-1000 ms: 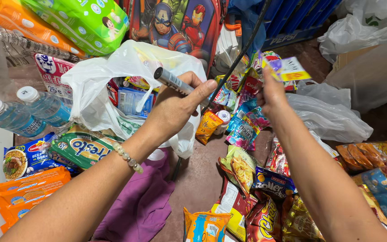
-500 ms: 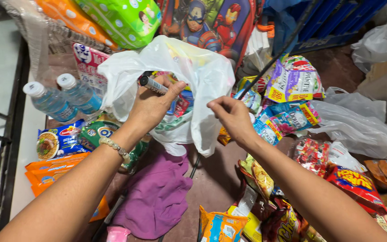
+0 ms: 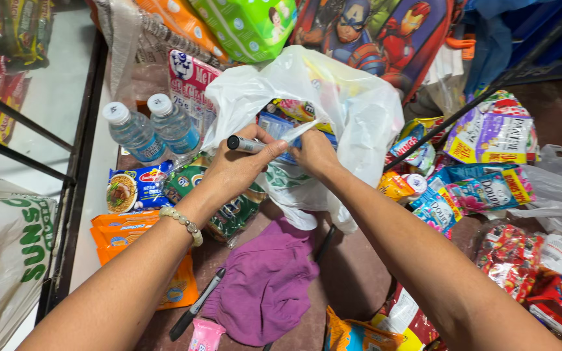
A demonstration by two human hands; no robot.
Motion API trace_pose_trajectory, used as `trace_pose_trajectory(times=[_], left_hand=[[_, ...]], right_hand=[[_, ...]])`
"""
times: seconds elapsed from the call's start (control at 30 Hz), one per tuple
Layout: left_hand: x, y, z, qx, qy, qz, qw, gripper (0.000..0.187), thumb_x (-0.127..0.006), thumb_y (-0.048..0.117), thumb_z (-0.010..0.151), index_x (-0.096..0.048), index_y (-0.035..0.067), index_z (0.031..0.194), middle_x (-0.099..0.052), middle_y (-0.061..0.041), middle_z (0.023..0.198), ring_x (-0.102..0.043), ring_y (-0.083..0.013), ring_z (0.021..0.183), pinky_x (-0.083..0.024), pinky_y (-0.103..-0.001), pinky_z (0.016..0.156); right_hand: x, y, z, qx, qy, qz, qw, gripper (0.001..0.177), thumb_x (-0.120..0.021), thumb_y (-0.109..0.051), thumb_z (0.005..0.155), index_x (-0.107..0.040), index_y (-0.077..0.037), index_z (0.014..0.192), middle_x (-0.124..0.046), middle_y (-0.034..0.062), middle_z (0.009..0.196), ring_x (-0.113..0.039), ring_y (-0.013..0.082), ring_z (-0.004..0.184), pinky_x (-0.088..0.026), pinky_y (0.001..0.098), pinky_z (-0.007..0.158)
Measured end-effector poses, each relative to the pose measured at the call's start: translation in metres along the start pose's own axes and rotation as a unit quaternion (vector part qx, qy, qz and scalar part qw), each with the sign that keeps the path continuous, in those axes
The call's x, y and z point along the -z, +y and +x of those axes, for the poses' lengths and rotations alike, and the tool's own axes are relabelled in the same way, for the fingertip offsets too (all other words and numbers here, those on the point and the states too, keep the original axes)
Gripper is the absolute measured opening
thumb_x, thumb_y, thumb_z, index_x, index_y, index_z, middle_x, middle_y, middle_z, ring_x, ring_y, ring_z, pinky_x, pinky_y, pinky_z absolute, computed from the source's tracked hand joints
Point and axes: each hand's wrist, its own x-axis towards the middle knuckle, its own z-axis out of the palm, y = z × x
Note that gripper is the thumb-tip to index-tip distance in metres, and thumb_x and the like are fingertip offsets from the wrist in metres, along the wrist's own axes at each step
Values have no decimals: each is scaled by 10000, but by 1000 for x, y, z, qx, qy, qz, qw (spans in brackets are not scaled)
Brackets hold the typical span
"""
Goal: The person uses a black marker to write on the packaging of various grocery items, including toothpaste, detergent, shampoo, and soap. They pick up each item from a plastic bag, write on it, and place it on the table.
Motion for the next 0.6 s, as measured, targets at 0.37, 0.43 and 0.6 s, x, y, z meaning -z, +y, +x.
trace_pose_trajectory(times=[0.37,0.43,0.6], left_hand=[[20,-9,-20,17,-26,-8,1000,337,-739,407,893,-696,73,908,-645,13,664,-565,-64,607,-459,-261,541],[21,-5,-22,17,-25,-24,999,348,-720,415,913,-687,68,919,-642,9,663,-558,-66,608,-456,-265,544],[30,5,-28,-8,13,-94,995,377,-646,445,961,-651,72,1013,-657,5,712,-622,-78,653,-501,-262,596]], right_hand=[[6,-26,-22,-50,-45,-52,996,172,-723,-143,854,-648,-106,1004,-693,150,998,-666,384,972,-509,506,785],[16,-33,-30,-45,-64,-74,994,155,-706,-153,893,-652,-125,1036,-678,157,972,-660,388,942,-495,516,774],[55,-48,-54,160,78,45,983,179,-721,-20,852,-619,-70,991,-650,133,1023,-665,344,886,-519,439,739]])
